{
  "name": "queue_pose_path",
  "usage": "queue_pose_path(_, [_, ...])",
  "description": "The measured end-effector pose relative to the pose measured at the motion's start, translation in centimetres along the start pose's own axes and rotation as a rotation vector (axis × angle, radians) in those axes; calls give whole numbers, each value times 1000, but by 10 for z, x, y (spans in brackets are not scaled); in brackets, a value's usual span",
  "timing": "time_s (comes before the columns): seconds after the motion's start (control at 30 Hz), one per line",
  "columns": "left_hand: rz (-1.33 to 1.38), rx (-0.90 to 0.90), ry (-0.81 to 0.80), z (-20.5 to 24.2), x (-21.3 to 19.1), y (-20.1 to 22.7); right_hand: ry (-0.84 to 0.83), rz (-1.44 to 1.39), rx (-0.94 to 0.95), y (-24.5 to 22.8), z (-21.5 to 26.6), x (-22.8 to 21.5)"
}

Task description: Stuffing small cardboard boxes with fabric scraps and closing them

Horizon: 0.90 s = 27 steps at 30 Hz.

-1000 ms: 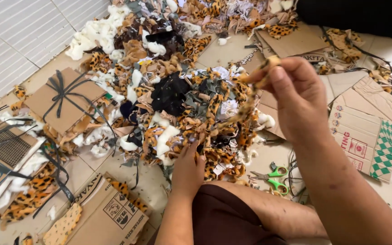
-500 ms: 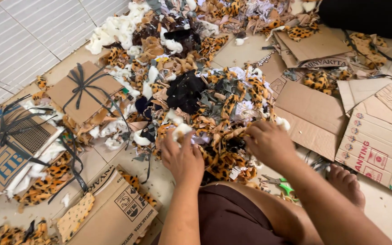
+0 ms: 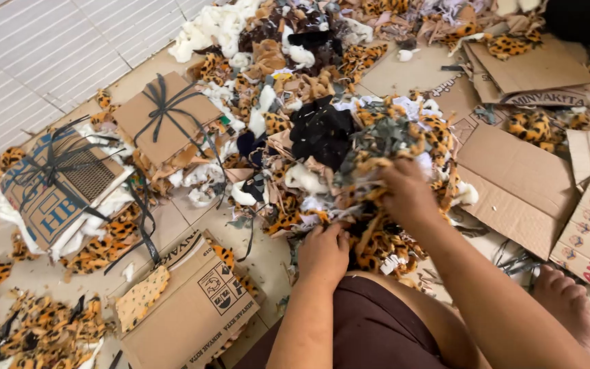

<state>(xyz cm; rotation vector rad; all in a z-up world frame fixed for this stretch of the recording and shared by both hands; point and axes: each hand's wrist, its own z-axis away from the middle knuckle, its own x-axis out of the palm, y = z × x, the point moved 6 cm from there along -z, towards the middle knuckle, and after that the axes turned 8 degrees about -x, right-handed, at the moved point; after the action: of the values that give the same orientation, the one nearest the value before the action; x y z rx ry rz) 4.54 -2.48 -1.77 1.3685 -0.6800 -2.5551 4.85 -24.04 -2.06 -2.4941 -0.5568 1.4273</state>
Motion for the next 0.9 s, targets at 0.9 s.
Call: queue_pose_path(0.9, [40, 114, 188, 6, -20, 11, 142, 255, 71, -16, -75, -44])
